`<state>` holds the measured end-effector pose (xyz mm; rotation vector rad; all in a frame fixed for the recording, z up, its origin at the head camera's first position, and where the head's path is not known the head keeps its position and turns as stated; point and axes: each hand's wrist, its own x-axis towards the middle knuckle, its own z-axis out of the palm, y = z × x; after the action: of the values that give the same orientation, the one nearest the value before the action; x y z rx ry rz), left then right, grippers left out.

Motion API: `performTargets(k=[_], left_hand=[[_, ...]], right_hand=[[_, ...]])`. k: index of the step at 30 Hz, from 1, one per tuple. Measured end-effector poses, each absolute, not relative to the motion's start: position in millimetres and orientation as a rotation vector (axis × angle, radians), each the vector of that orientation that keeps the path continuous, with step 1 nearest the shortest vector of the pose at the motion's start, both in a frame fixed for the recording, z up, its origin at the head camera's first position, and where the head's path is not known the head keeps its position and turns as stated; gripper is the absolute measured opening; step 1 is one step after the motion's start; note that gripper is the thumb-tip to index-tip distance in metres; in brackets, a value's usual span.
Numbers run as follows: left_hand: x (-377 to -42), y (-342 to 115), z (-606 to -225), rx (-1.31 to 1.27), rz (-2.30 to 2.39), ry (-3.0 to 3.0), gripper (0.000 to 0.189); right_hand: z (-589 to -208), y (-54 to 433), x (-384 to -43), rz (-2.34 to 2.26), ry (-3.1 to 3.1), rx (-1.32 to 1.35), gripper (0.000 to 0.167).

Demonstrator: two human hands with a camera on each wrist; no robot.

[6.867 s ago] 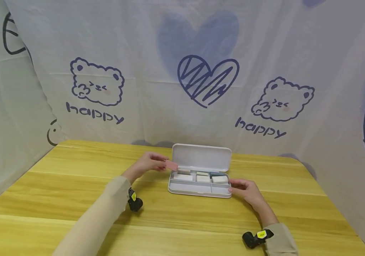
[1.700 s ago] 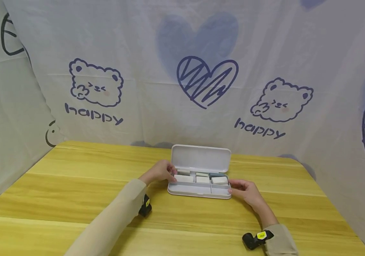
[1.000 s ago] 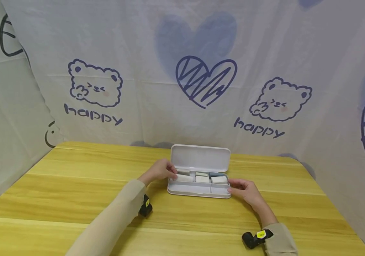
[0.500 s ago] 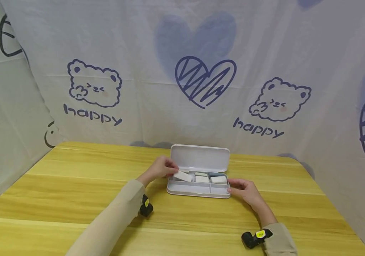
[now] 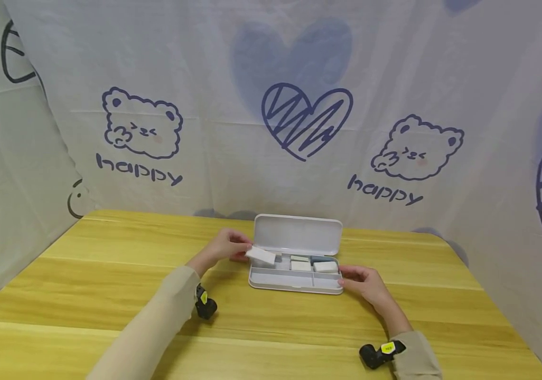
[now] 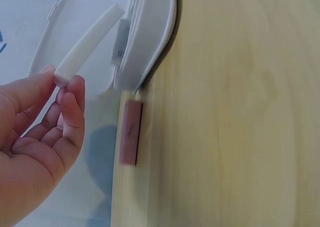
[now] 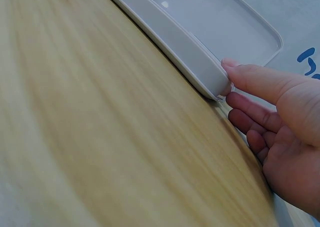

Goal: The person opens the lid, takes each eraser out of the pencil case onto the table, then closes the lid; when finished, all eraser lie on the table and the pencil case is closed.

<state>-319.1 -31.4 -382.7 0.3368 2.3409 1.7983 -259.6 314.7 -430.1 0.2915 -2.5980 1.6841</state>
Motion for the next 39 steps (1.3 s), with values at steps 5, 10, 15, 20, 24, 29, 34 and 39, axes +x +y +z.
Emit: performTargets(k=[5,10,15,20,24,29,34,39], left_hand=[[-320,-48,-382,0.374,1.81,2.375,0.013],[-322,-64,-379,0.348,1.805,2.408,0.016],[-324,-80,-377,0.323,1.832,2.391,0.018],[-327,-96,-379,0.3,1.854,2.385,0.019],[-332,-110,-385,0.326,1.896,2.364,0.018],[-335,-123,-387,0.25,1.938,2.34,0.02],[-335,-133,-388,0.185,1.91,2.349,0.021],[-335,-137,-389,0.122,1.842,2.377,0.02]], right_hand=[[-429,314,-259,1.692,-2.597,0.293,0.044],[-430,315,-260,1.673,-2.604,0.297,0.044],[-430,315,-259,1.676,-2.596,0.309,0.043],[-430,315,-259,1.681,-2.596,0.309,0.043],[-431,315,-260,1.666,-2.61,0.293,0.044],[-430,314,-260,1.658,-2.617,0.287,0.043],[-431,314,-260,1.66,-2.606,0.305,0.043],[-432,315,-260,1.654,-2.614,0.296,0.044]])
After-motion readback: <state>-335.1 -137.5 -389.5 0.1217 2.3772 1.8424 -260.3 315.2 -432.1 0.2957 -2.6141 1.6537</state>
